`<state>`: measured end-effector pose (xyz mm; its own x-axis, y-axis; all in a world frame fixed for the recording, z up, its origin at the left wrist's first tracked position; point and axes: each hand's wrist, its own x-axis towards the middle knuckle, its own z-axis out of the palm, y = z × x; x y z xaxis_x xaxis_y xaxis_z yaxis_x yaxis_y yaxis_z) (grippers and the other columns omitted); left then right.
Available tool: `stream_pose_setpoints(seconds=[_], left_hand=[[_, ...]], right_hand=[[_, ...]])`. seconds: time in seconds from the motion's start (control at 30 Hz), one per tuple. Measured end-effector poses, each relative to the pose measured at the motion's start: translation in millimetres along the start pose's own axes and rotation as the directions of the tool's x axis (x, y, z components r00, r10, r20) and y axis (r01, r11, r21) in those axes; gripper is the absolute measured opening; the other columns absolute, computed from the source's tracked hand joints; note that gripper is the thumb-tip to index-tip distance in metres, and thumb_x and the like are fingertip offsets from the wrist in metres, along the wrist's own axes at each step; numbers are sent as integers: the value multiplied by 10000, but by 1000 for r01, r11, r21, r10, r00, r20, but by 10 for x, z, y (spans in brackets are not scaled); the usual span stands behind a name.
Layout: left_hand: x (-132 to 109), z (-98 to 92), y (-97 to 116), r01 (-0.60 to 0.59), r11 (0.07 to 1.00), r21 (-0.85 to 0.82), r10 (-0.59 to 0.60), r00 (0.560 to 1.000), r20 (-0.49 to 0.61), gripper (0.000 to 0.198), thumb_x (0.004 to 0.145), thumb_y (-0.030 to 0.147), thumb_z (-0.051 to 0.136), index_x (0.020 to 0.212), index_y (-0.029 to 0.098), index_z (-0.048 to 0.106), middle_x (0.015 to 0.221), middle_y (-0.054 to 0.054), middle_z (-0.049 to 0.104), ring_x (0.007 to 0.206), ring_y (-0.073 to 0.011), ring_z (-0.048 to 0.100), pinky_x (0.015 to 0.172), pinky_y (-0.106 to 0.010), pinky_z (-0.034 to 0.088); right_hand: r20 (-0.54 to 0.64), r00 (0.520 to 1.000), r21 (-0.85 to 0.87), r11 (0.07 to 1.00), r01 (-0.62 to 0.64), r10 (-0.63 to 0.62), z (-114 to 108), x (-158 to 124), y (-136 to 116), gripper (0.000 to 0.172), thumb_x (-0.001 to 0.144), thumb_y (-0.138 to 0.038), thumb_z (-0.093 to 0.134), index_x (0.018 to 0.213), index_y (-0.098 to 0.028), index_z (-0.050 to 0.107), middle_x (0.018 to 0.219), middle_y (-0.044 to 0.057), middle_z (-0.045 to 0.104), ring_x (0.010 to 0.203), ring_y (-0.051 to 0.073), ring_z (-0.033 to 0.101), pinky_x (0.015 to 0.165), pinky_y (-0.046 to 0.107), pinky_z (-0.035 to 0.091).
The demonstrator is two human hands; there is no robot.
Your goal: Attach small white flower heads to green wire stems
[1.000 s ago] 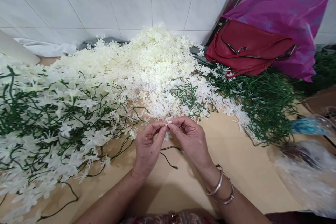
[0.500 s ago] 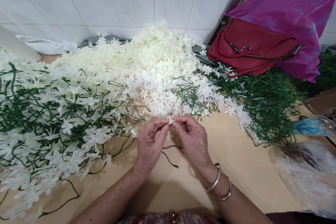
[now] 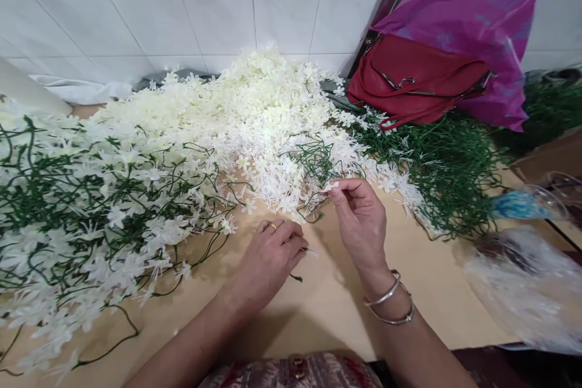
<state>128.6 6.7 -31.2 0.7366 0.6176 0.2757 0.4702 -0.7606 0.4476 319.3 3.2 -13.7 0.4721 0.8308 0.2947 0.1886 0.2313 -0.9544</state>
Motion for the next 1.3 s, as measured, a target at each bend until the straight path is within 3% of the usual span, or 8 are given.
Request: stream_pose_setpoints(seconds=[0.1,0.23,0.47,0.67,0.87,1.1,1.2,1.3], left_hand=[[-12,46,-27,-18,999,46,17,1000,25,153,1064,193,573,1002,200,713,1075,-35,747,956,-214,672,848,-386,422],[0,59,-44,14,1000,25,-13,998,-61,152,1078,187,539,1024,201,680,1041,-37,760,968,-208,685,878,-376,429],[31,0,-13,131,929,-347,-255,905,-341,88,1019,156,607,1030,222,664,952,-21,762,896,-169,712,832,-289,527],[30,32,-56,251,706,-662,-539,797,-273,82,961,238,692,1027,214,734,892,-25,768,826,-162,723,783,-262,565],[47,63,-100,239,535,-810,-638,743,-202,115,944,291,726,1019,209,754,866,-28,762,800,-158,713,765,-265,570],[30,62,-105,212,692,-690,-568,750,-339,101,941,258,736,1032,223,765,952,-38,785,871,-173,723,821,-292,582],[27,57,-97,225,742,-631,-530,774,-346,127,955,235,721,1078,229,752,957,-39,803,869,-183,743,809,-304,591],[35,28,-89,232,810,-539,-467,810,-354,91,985,233,685,1038,237,760,947,-33,808,826,-178,737,761,-293,574]], right_hand=[[6,1000,19,1000,-23,23,-11,4,-2,111,950,-326,721,915,-234,670,839,20,695,814,203,656,814,353,513],[8,999,25,998,-49,49,-12,12,0,107,945,-317,716,920,-228,662,822,13,681,790,189,640,785,340,511],[70,993,47,994,-103,99,-8,23,-4,107,942,-325,718,905,-235,672,749,-8,657,721,163,617,708,308,509],[145,978,72,984,-162,151,2,25,-4,136,926,-361,741,928,-232,696,756,0,677,725,165,627,705,308,522],[284,933,111,959,-261,221,-5,31,-2,235,893,-440,788,895,-225,693,723,-12,665,694,157,613,708,301,519],[452,872,112,959,-261,185,30,-1,-2,235,873,-453,812,864,-229,742,1070,61,761,816,168,656,752,307,539],[486,845,100,946,-307,223,88,-53,13,200,901,-423,778,902,-229,730,826,25,747,749,175,666,735,312,542],[425,877,60,960,-274,223,155,-125,9,136,928,-369,732,917,-235,713,734,-5,697,706,175,663,710,308,536]])
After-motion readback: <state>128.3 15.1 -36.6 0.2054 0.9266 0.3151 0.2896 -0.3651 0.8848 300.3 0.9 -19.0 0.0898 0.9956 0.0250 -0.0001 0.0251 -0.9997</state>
